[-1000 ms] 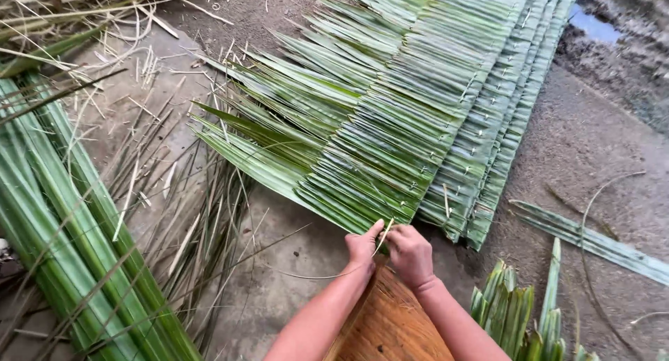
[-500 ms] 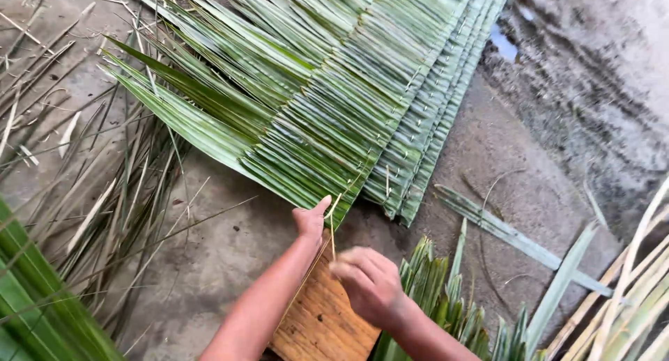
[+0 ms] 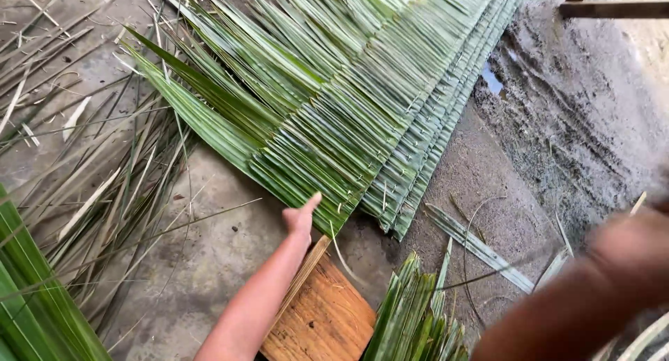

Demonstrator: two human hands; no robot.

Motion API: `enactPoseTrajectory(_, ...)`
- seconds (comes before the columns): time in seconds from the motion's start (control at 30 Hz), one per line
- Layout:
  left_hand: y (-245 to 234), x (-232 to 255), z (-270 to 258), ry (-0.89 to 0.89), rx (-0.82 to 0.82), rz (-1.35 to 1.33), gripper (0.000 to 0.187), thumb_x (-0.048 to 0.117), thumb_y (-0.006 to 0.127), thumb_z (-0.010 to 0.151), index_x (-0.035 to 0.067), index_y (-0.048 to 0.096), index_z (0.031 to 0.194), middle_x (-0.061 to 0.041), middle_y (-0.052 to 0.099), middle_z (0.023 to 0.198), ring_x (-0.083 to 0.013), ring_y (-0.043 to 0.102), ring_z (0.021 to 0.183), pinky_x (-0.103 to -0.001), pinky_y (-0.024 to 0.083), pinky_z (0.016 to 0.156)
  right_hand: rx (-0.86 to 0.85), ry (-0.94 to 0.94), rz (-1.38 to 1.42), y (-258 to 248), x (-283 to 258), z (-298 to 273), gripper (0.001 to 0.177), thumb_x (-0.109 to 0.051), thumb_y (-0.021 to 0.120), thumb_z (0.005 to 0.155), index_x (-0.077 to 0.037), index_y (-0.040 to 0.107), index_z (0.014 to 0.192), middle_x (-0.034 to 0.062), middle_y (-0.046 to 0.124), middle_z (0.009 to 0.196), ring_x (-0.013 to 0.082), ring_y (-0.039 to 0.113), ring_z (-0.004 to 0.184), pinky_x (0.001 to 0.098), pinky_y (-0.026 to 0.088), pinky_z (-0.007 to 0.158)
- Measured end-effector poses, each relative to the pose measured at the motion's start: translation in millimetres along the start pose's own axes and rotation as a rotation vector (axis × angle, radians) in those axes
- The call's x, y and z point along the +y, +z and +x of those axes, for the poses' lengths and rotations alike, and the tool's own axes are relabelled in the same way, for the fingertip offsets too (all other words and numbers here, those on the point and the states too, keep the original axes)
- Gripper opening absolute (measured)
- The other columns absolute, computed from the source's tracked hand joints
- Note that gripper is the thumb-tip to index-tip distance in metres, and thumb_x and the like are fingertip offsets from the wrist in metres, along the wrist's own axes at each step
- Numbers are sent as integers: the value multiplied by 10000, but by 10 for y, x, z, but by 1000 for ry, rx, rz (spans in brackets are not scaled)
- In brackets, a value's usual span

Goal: Weaving palm leaves onto a wooden stick to create a thatched panel

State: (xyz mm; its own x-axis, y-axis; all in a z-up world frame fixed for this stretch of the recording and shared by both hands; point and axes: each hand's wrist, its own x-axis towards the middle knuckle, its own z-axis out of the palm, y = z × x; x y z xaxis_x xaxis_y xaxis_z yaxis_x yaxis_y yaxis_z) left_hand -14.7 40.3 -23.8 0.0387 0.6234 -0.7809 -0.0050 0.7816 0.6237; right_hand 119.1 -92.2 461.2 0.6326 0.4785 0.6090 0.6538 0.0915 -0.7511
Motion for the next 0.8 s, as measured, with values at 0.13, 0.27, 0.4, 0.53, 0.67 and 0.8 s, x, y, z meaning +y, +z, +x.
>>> enactPoseTrajectory(0.13,-62,257,70,70,10,-199,460,197,902,704,-79,709,1017,-131,749,973,-226,705,795,-318,599,746,-167,475,665,1374,655,-36,282,22,498,1026,4,681,1240,127,740,1080,193,708,935,267,644,876)
enactPoseTrajectory(0.27,59,177,151,-7,95,-165,832,263,1043,563,-172,651,1155,-293,694,1146,-340,669,1176,-402,518,962,-363,229,278,2292,1461,-773,165,112,695,905,-1,735,1017,195,750,951,217,738,809,359,663,742)
enactPoseTrajectory(0.4,130,221,99,-5,124,-243,803,239,1035,582,-160,636,1154,-286,686,1136,-344,667,1173,-406,501,978,-524,642,209,2569,2036,-1339,89,8,782,863,18,768,950,124,701,678,119,650,552,251,627,502)
enactPoseTrajectory(0.53,98,137,118,31,27,-280,857,166,1065,546,-170,617,1196,-287,657,1190,-299,619,1225,-417,450,1038,-557,706,83,2621,2695,-1724,94,51,801,816,42,755,898,179,728,705,182,728,569,281,650,498)
enactPoseTrajectory(0.67,185,-75,388,7,95,-159,658,219,1049,500,-124,707,945,-140,709,925,-277,739,943,-451,541,895,-621,602,-121,2571,2881,-1866,76,-21,793,827,-10,752,890,153,728,702,184,725,599,304,621,516)
enactPoseTrajectory(0.8,209,-323,617,70,142,-201,530,122,1010,546,-133,700,892,-170,659,828,-144,617,870,-405,523,809,-699,403,-337,2573,2910,-1946,86,-102,797,843,-127,722,877,57,741,681,226,750,683,376,591,664)
